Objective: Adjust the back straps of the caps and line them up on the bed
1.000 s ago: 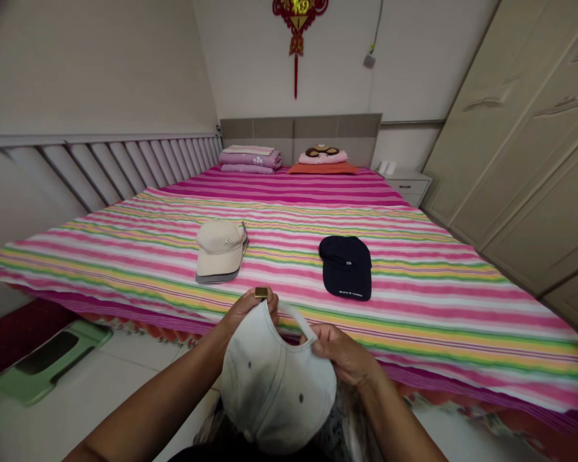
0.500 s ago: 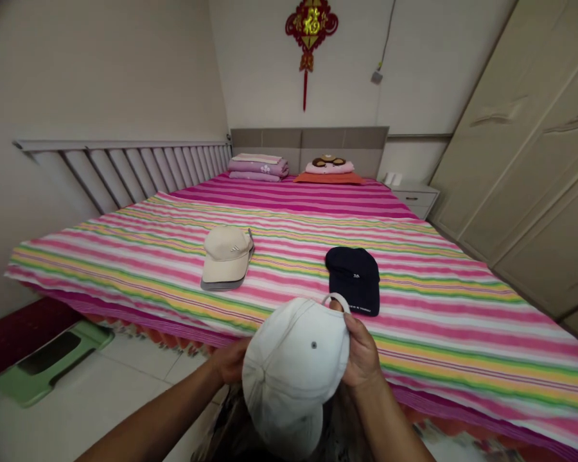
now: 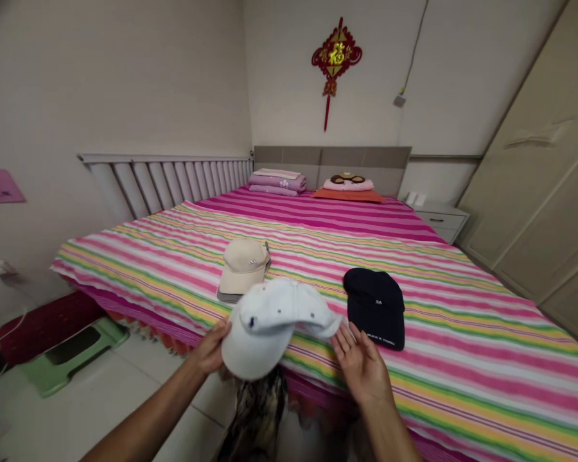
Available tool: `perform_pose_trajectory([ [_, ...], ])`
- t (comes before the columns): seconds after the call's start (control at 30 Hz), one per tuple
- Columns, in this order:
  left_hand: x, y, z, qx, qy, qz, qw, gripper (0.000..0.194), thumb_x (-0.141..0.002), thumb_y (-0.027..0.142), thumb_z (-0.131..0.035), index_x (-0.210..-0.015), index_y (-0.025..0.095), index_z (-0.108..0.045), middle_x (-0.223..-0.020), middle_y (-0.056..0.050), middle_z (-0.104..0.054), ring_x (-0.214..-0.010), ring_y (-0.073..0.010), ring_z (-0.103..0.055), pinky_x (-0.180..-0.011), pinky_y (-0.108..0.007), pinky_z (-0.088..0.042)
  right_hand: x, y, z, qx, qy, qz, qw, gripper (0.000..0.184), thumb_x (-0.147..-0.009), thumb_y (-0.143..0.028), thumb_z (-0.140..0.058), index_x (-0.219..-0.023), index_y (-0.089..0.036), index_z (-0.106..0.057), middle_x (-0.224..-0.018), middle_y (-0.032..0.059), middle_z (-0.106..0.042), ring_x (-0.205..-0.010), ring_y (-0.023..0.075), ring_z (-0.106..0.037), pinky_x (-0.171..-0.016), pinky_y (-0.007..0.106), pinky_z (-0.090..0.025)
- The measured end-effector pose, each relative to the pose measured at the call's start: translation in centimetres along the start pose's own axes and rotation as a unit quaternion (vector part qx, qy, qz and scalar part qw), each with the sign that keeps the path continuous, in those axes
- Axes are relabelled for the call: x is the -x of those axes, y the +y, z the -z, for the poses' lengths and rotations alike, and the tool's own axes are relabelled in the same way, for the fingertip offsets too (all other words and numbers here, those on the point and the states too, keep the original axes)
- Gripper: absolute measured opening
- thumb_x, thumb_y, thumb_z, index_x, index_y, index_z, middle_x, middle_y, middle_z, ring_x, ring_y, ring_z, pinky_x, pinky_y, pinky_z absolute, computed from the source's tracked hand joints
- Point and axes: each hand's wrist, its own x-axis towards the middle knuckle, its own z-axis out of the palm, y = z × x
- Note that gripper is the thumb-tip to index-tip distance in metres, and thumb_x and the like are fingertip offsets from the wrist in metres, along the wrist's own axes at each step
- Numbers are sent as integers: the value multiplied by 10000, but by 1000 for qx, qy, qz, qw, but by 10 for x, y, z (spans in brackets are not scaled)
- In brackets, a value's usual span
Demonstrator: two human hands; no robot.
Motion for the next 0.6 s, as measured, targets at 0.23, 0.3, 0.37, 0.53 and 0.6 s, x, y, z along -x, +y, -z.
perform_pose_trajectory([
  [0.23,-91,126,-40,21,90,-176,980,305,-817,79,-422,-1090,115,-553,-762,-63,-695,-798,-180,-641,-861,-320,-452,4,10,29,-20,38,-40,998,174,-657,-252,-623,-821,-196,-643,-1004,67,-651,-983,172,-574,-735,272,-495],
  [0.3,-111,139,-37,47,130,-172,975,331,-835,105,-407,-1145,129,-520,-793,-51,-696,-803,-162,-640,-859,-297,-459,6,12,37,-27,61,-45,997,146,-682,-226,-588,-812,-198,-648,-958,58,-666,-904,165,-608,-682,266,-511],
  [0.37,-121,137,-22,57,179,-137,973,355,-837,116,-409,-1183,103,-485,-799,-66,-695,-763,-160,-647,-819,-280,-484,7,14,46,-36,81,-50,995,140,-694,-208,-563,-801,-197,-652,-913,50,-679,-825,158,-631,-642,262,-520],
  [0.53,-118,101,26,50,248,-74,965,438,-823,27,-365,-1261,13,-354,-734,-111,-686,-653,-178,-655,-714,-293,-531,8,11,68,-68,140,-77,985,135,-692,-165,-525,-732,-182,-653,-811,50,-701,-741,161,-649,-601,267,-530],
  [0.6,-115,93,36,50,252,-75,963,427,-821,28,-376,-1248,30,-379,-753,-113,-686,-676,-178,-658,-724,-292,-532,6,7,74,-74,151,-82,982,145,-692,-143,-513,-723,-179,-650,-800,52,-704,-725,164,-653,-590,271,-532],
])
